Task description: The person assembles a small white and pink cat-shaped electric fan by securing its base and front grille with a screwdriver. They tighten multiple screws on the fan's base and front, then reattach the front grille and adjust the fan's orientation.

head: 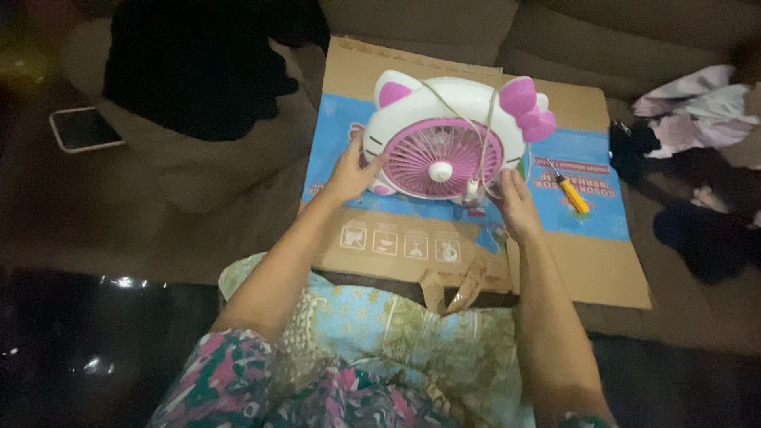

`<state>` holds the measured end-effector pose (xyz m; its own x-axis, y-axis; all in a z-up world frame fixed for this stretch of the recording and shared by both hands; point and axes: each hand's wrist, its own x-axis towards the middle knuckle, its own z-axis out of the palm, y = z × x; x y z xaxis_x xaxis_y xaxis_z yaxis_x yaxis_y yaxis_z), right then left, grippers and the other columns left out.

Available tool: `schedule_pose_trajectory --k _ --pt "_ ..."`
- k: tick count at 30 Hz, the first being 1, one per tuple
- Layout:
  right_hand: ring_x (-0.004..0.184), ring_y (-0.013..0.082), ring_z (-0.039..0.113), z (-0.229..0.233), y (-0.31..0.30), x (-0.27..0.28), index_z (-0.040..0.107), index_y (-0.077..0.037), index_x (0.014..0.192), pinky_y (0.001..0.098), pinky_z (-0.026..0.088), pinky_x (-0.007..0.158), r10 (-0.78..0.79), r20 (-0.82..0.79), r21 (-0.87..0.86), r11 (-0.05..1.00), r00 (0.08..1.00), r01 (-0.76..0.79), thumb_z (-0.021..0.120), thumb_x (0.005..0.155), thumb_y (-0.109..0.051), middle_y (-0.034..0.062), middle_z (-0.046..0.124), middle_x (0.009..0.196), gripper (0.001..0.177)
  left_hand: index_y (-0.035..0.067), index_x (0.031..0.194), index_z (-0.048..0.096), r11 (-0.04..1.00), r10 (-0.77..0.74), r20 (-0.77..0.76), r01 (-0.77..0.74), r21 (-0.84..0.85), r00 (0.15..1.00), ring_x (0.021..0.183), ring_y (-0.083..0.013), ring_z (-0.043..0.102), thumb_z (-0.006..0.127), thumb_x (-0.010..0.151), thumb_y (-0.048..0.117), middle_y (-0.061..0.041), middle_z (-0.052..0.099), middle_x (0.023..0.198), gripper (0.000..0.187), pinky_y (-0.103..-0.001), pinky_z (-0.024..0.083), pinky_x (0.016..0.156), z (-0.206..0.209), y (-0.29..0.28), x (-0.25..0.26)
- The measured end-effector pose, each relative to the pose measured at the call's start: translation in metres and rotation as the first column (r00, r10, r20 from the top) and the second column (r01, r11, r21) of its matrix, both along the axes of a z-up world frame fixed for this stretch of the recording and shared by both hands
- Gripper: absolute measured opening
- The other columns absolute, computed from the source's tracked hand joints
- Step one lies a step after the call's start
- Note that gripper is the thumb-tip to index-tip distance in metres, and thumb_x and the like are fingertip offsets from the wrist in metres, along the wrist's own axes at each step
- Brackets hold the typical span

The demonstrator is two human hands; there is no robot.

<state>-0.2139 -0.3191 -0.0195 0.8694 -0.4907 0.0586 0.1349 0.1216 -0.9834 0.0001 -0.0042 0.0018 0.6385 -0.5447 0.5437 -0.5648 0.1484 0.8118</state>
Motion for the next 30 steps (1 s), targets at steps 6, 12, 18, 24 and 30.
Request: schedule_pose_trajectory --k 6,12,18,24,30 --pt "0.100 0.0128 0.064 0.019 0.017 0.006 0.059 -0.011 0.135 0.0335 0.054 0.091 -0.076 0.092 0.031 0.997 0.993 0.073 0.046 0.111 -0.043 0.0001 0.068 0.117 0.042 0.001 0.130 0.050 0.977 0.162 -0.082 -0.149 0.150 0.983 0.108 -0.0305 0.072 0.065 0.102 0.034 -0.023 0.071 0.114 0.046 -0.041 0.055 0.090 0.035 -0.005 0.000" --pt "0.088 0.0125 0.067 0.037 0.042 0.001 0.068 -0.007 0.118 0.0328 0.057 0.083 -0.200 0.043 -0.076 0.976 0.979 0.203 0.051 0.111 -0.038 0.0021 0.071 0.103 0.037 0.003 0.127 0.056 0.959 0.254 -0.165 -0.226 0.170 0.953 0.107 -0.0313 0.072 0.058 0.102 0.040 -0.021 0.072 0.112 0.045 -0.041 0.054 0.091 0.053 0.004 -0.007" --pt "0.091 0.0153 0.068 0.050 0.054 -0.006 0.069 -0.002 0.117 0.0334 0.057 0.082 -0.258 -0.028 -0.144 0.957 0.966 0.252 0.047 0.111 -0.045 0.0053 0.073 0.103 0.048 0.001 0.135 0.055 0.973 0.223 -0.144 -0.212 0.091 0.964 0.120 -0.0313 0.063 0.056 0.106 0.039 -0.022 0.065 0.127 0.048 -0.041 0.047 0.103 0.038 0.000 -0.006" --pt "0.105 0.0228 0.068 0.053 0.046 -0.004 0.067 -0.008 0.126 0.0402 0.056 0.087 -0.179 -0.124 0.039 0.982 0.976 0.185 0.029 0.105 -0.053 0.0110 0.073 0.116 0.063 0.001 0.138 0.054 0.981 0.190 -0.210 -0.175 0.089 0.959 0.122 -0.0289 0.063 0.056 0.105 0.039 -0.020 0.066 0.130 0.051 -0.039 0.048 0.104 0.031 0.000 -0.003" --pt "0.116 0.0303 0.056 0.070 0.078 -0.025 0.051 0.006 0.144 0.0430 0.047 0.098 -0.461 0.349 -0.669 0.487 0.816 0.561 0.052 0.111 -0.025 0.0196 0.057 0.127 0.045 0.000 0.137 0.054 0.978 0.203 -0.210 -0.187 0.093 0.956 0.116 -0.0282 0.067 0.058 0.104 0.039 -0.019 0.070 0.124 0.051 -0.038 0.051 0.100 0.032 0.000 -0.005"
